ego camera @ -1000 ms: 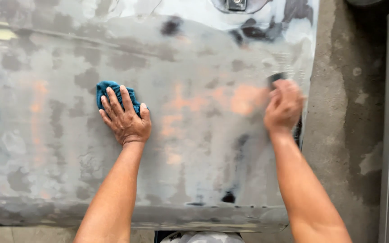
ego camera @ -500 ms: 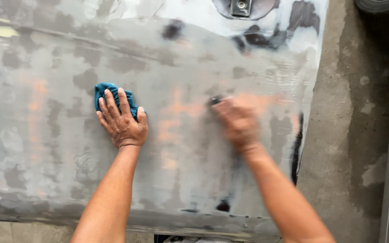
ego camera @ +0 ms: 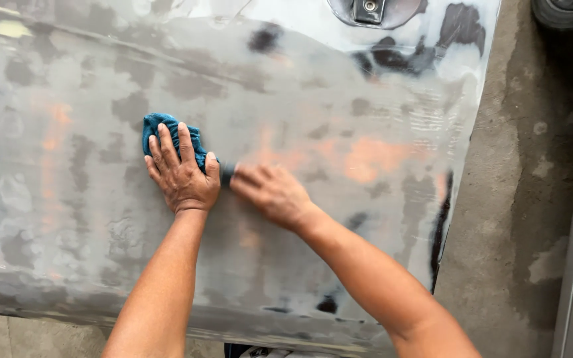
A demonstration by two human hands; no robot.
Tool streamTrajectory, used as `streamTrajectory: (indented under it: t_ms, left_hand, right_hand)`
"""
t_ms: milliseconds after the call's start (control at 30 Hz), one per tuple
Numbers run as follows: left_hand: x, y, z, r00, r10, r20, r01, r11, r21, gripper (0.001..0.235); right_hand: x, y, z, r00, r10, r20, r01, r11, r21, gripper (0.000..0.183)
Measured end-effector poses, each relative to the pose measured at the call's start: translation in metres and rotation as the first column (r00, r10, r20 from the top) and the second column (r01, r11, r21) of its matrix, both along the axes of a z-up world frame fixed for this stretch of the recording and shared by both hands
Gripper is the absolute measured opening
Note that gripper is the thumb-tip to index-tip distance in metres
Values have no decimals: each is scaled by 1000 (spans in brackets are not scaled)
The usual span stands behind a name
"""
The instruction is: The person scrubs a large, flat, metallic surface using a black sanding block and a blue cloth. They repeatedly wipe the surface to remove residue and occasionally rinse the cloth in a green bucket of water.
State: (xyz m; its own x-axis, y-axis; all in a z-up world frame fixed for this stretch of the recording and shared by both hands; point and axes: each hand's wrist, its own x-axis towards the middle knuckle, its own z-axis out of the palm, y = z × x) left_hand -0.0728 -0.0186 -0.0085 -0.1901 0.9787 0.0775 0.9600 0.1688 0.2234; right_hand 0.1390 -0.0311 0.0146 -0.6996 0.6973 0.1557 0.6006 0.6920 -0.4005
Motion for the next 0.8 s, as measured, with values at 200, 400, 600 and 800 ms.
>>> streamTrajectory:
  t_ms: [200, 400, 600, 800]
  left_hand:
    - [-1, -1, -5, 1000, -1, -17, 1, 1000, 0, 80]
    - [-2, -1, -4, 1000, -7, -19, 7, 1000, -3, 79]
    - [-4, -2, -5, 1000, -14, -24, 14, 1000, 8, 80]
    - [-7, -4, -13, 999, -38, -25, 38, 999, -4, 82]
  right_hand:
    - [161, 9, -9, 860, -502, -94, 505, 805, 313, 32]
    - [189, 40, -3, 309, -918, -249, 951, 297, 85, 22]
    - [20, -8, -3, 961, -262, -89, 271, 957, 101, 37]
    - [125, -40, 14, 833, -546, -96, 554, 825, 112, 33]
